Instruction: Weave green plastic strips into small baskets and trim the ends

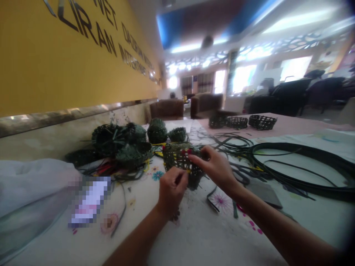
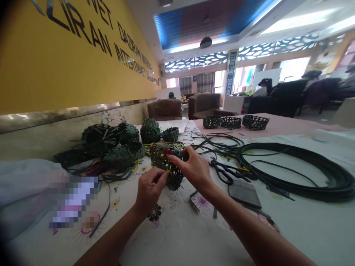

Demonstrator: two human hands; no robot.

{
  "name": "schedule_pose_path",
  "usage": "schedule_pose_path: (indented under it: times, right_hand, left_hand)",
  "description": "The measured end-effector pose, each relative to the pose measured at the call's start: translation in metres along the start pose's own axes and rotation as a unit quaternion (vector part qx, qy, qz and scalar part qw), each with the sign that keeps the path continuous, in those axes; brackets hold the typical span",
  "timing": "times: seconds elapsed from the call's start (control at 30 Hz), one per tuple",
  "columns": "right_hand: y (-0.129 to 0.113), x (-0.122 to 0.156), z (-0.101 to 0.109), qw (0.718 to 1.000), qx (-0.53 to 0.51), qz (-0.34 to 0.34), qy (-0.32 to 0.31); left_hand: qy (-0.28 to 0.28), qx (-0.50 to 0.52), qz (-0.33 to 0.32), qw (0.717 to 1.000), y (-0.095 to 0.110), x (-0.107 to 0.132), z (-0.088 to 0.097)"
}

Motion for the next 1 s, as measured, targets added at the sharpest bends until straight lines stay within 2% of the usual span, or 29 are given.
schedule_pose_path:
  times: [0.17, 0.3, 0.4, 0.5, 0.63, 0.77, 0.8, 0.83, 0.87, 0.93, 0.97, 1.0]
  right_hand:
    - [-0.0013, 0.0016, -0.0008, 1.0, 0.005, 0.004, -0.004]
    - [-0.0009, 0.0019, -0.0006, 1.0, 0.008, 0.017, -0.005]
    - [0.0004, 0.0008, 0.0, 0.999, 0.007, 0.029, -0.013]
    - [0.0025, -0.0012, 0.0001, 0.999, -0.005, 0.035, -0.021]
    - [0.004, -0.0028, -0.0001, 0.999, -0.018, 0.022, -0.018]
    - [0.003, -0.0022, -0.0001, 1.0, -0.009, 0.021, -0.013]
    - [0.0032, -0.0021, -0.0001, 1.0, -0.006, 0.018, -0.011]
    - [0.0036, -0.0022, -0.0002, 1.0, -0.004, 0.014, -0.01]
    - [0.0044, -0.0026, -0.0003, 1.0, -0.003, 0.009, -0.011]
    - [0.0062, -0.0037, -0.0005, 1.0, -0.005, 0.003, -0.013]
    - [0.007, -0.0043, -0.0006, 1.0, -0.006, 0.002, -0.013]
    - [0.0074, -0.0046, -0.0007, 1.0, -0.006, 0.002, -0.011]
  left_hand:
    - [0.042, -0.14, -0.128, 0.981, 0.0008, -0.0023, 0.0052]
    - [0.048, -0.144, -0.147, 0.977, 0.0013, -0.0041, 0.0058]
    - [0.03, -0.066, -0.061, 0.995, 0.0001, -0.0062, 0.0056]
    - [-0.022, 0.066, 0.089, 0.994, -0.004, -0.0073, 0.0031]
    - [-0.1, 0.231, 0.24, 0.937, -0.0075, -0.0081, -0.0007]
    - [-0.156, 0.341, 0.319, 0.871, -0.006, -0.0083, -0.0016]
    - [-0.164, 0.341, 0.317, 0.87, -0.0055, -0.008, -0.0015]
    - [-0.164, 0.322, 0.3, 0.883, -0.0052, -0.0077, -0.0013]
    - [-0.152, 0.281, 0.265, 0.91, -0.0052, -0.0073, -0.0008]
    - [-0.109, 0.154, 0.144, 0.971, -0.0052, -0.0062, 0.0001]
    - [-0.08, 0.082, 0.071, 0.991, -0.005, -0.0054, 0.0004]
    - [-0.051, 0.014, 0.003, 0.999, -0.0048, -0.0044, 0.0007]
Point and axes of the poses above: each hand's wrist, its own x-axis away from the middle knuckle, its own z-axis out of the back of the hand, y = z × x, the point moved 1 cm from there along -x, towards the middle knuckle, and after that the axes turned 6 degrees about -x, right-handed, at the moved point
